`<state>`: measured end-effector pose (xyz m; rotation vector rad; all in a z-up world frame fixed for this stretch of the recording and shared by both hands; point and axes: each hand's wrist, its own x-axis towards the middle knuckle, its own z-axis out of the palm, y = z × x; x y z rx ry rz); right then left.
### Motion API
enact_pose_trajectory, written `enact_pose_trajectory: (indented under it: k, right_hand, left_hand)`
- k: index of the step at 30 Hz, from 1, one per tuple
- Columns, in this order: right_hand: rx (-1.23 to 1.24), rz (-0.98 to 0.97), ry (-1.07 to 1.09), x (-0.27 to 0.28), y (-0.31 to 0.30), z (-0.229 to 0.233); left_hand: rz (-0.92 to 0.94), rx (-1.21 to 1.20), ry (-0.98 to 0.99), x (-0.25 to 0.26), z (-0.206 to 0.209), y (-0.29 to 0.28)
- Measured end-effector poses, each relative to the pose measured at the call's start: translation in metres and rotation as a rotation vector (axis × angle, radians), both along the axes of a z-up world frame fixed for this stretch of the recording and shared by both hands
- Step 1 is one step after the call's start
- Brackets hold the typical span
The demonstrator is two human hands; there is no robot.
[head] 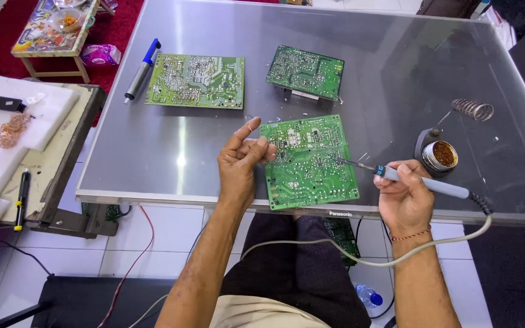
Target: Soldering components onto printed circuit boards and trimming excess wire leads with cutters.
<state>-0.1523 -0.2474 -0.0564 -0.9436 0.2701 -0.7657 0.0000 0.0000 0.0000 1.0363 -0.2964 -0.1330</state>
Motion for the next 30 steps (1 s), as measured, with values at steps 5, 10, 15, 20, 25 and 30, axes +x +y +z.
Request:
enact_pose_trajectory:
  k: [5, 10, 15, 20, 25, 30]
  right_hand:
    - [0.002, 0.029, -0.001, 0.000, 0.000, 0.004]
    - [-0.014, 0.029, 0.023, -0.003, 0.001, 0.002]
    - [0.016, 0.027, 0.012, -0.002, -0.002, 0.004]
    - [0.013, 0.065, 0.008, -0.012, 0.015, 0.024]
    - [0.003, 0.065, 0.003, -0.007, 0.015, 0.030]
    - [-0.186, 0.070, -0.037, 0.004, 0.019, 0.034]
  left_hand:
    - [-0.028, 0.002, 0.004, 0.008, -0.004, 0.010]
    - [-0.030, -0.026, 0.055, 0.012, -0.014, 0.012]
    - [-0.028, -0.015, 0.083, 0.018, -0.012, 0.014]
    - [-0.084, 0.044, 0.117, 0.020, -0.002, 0.025]
    - [-0.091, 0.157, 0.094, 0.027, 0.011, 0.037]
    - [-0.069, 0.291, -0.017, 0.040, 0.014, 0.049]
